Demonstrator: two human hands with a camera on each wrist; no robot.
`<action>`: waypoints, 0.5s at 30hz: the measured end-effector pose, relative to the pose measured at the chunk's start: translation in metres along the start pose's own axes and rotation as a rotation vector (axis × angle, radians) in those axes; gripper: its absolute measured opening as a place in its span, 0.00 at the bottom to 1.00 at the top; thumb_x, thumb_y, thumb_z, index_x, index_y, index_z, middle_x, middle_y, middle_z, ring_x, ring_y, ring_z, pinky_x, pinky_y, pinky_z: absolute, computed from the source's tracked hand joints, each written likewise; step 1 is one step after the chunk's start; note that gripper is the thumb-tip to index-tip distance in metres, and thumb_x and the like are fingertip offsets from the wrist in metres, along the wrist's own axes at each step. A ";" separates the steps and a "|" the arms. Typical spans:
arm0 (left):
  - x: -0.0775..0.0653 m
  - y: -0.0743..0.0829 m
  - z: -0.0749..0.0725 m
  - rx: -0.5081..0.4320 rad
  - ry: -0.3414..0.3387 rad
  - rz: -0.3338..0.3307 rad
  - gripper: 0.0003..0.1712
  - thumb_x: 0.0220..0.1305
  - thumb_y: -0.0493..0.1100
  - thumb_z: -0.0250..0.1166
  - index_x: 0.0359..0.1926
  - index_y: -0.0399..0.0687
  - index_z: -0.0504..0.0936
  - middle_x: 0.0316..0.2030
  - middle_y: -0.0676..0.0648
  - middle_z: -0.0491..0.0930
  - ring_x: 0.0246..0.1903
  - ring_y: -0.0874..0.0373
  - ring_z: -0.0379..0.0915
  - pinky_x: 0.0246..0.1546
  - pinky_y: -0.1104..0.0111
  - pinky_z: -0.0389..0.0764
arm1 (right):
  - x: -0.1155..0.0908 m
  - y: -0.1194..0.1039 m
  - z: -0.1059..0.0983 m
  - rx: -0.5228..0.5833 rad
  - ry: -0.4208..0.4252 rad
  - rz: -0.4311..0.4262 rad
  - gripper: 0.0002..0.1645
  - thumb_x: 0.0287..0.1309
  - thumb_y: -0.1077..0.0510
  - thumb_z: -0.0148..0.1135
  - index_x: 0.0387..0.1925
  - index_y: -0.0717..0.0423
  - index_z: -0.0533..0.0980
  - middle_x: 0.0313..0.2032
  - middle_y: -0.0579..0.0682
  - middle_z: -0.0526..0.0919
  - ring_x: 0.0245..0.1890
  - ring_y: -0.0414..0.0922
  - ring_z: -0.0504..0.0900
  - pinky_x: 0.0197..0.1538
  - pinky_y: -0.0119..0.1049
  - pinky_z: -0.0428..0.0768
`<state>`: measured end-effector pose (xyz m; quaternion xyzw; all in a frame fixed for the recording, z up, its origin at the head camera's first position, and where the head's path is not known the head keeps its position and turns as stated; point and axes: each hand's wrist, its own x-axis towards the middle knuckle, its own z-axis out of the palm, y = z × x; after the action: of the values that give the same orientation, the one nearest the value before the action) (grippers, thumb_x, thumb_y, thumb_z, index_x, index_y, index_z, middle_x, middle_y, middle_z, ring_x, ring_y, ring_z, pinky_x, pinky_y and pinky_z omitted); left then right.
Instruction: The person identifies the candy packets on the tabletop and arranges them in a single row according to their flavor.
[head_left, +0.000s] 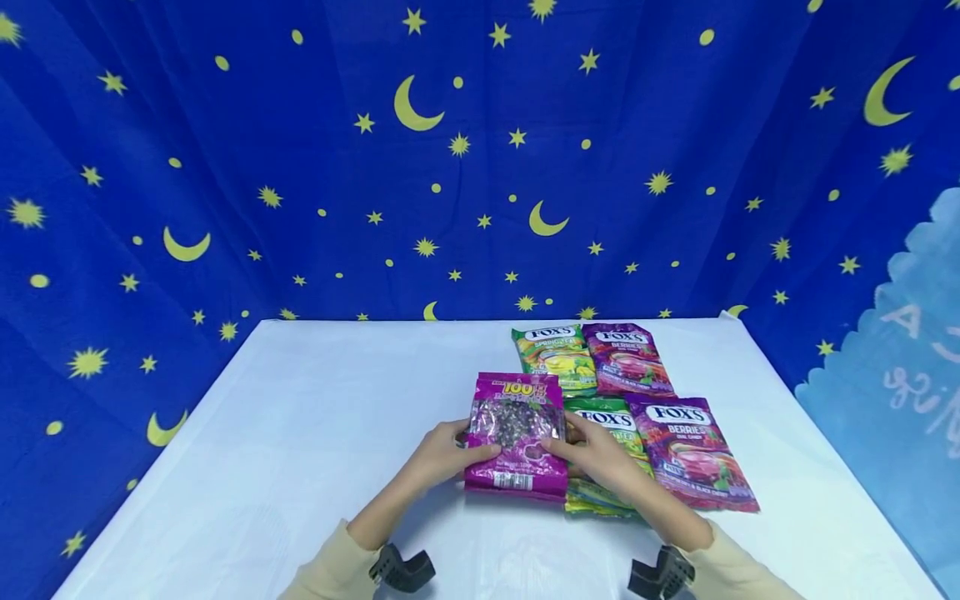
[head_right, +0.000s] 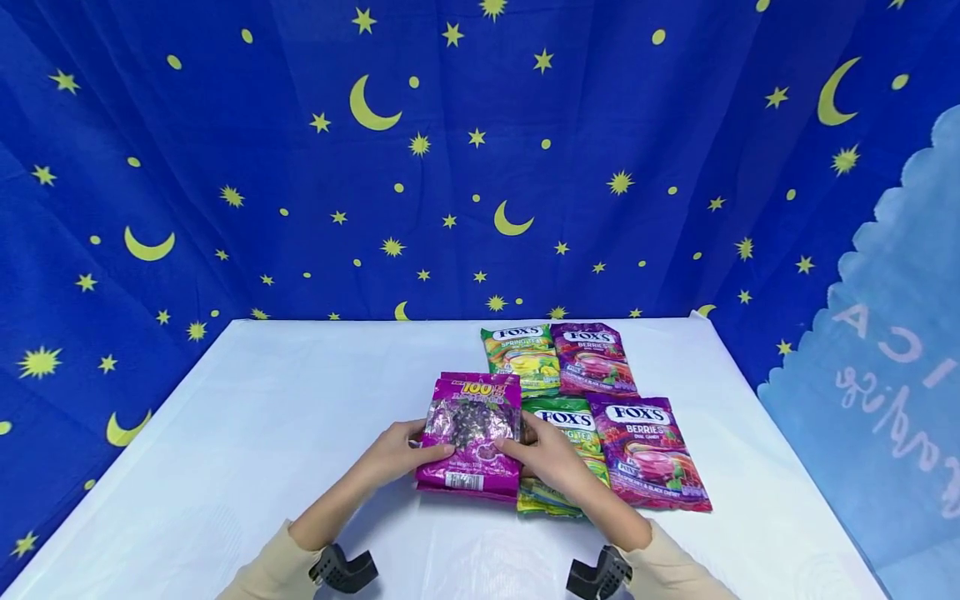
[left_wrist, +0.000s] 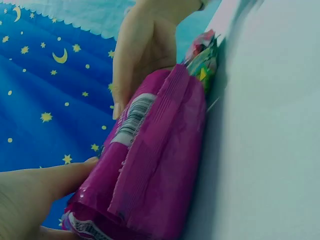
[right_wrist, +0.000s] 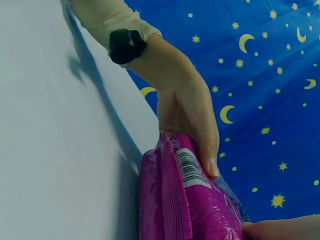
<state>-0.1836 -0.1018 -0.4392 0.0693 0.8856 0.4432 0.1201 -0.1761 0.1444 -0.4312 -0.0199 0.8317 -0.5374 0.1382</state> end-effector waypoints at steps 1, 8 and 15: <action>-0.001 0.000 0.001 -0.011 0.013 -0.009 0.50 0.54 0.62 0.70 0.64 0.26 0.67 0.51 0.34 0.77 0.50 0.40 0.74 0.47 0.49 0.78 | 0.000 0.000 0.000 0.028 -0.001 0.006 0.46 0.57 0.47 0.68 0.69 0.65 0.61 0.42 0.57 0.78 0.36 0.47 0.81 0.37 0.40 0.84; -0.009 -0.003 0.006 -0.137 0.082 -0.011 0.46 0.52 0.57 0.73 0.63 0.30 0.69 0.45 0.39 0.80 0.42 0.47 0.76 0.45 0.53 0.79 | -0.002 0.000 -0.003 0.073 -0.029 0.002 0.48 0.56 0.46 0.68 0.70 0.62 0.59 0.55 0.61 0.76 0.47 0.51 0.80 0.42 0.41 0.83; -0.014 -0.006 -0.001 -0.222 0.102 -0.016 0.42 0.53 0.55 0.73 0.63 0.33 0.72 0.38 0.46 0.81 0.34 0.55 0.75 0.38 0.62 0.79 | -0.001 -0.002 -0.003 0.115 -0.064 -0.003 0.49 0.57 0.44 0.67 0.72 0.59 0.57 0.62 0.68 0.69 0.49 0.54 0.81 0.48 0.43 0.82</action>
<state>-0.1702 -0.1094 -0.4419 0.0256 0.8365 0.5407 0.0853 -0.1762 0.1458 -0.4280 -0.0304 0.7945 -0.5837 0.1647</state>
